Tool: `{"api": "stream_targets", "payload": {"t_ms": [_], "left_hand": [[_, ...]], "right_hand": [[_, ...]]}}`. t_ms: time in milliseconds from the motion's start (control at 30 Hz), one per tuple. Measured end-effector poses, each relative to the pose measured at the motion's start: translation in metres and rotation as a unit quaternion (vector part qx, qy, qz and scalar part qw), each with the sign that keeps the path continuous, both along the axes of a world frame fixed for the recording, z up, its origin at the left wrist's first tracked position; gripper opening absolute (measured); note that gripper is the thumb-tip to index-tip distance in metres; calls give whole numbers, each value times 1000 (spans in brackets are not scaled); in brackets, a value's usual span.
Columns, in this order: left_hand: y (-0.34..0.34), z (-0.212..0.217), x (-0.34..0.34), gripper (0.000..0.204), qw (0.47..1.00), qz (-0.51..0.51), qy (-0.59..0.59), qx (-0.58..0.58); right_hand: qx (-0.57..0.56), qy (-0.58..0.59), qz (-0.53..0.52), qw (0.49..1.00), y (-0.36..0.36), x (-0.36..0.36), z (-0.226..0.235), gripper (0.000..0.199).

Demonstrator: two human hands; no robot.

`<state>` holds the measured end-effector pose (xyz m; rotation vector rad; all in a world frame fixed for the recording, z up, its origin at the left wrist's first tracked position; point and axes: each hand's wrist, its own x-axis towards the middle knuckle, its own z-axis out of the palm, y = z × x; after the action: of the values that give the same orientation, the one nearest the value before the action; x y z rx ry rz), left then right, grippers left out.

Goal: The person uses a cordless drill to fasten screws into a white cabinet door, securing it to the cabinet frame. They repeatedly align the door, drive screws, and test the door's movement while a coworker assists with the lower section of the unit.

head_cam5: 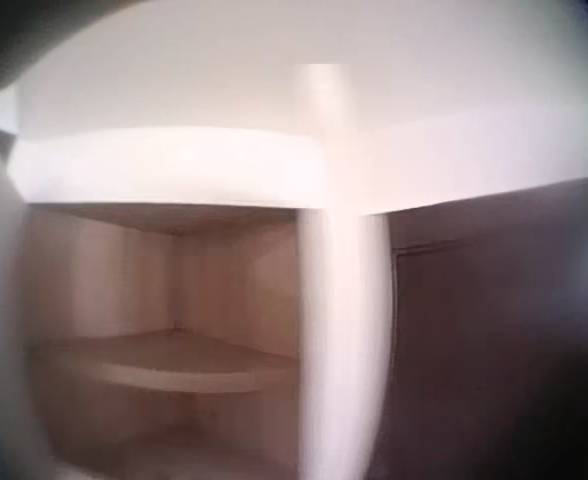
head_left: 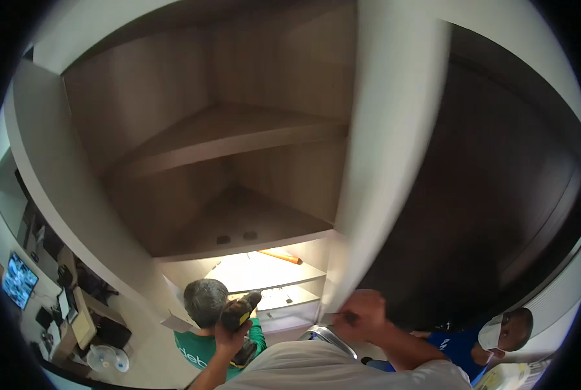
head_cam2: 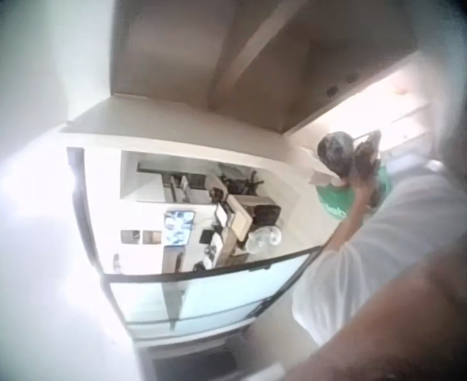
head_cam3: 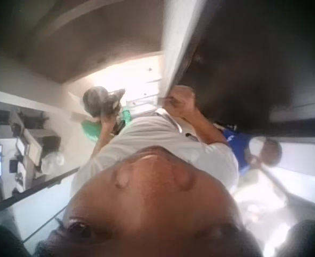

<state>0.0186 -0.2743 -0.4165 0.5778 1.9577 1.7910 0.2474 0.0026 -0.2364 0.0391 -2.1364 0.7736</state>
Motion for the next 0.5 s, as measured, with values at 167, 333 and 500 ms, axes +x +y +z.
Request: {"api": "stream_targets", "payload": {"t_ms": [167, 333, 500], "left_hand": [[26, 7, -3, 62, 994, -49, 90, -22], [62, 38, 3, 65, 992, -90, 57, 63], [82, 37, 1, 65, 989, -93, 34, 114]], "right_hand": [[37, 41, -137, 989, 16, 64, 19, 18], [28, 7, -279, 960, 30, 107, 4, 28], [26, -18, -356, 934, 35, 122, -5, 27]]}}
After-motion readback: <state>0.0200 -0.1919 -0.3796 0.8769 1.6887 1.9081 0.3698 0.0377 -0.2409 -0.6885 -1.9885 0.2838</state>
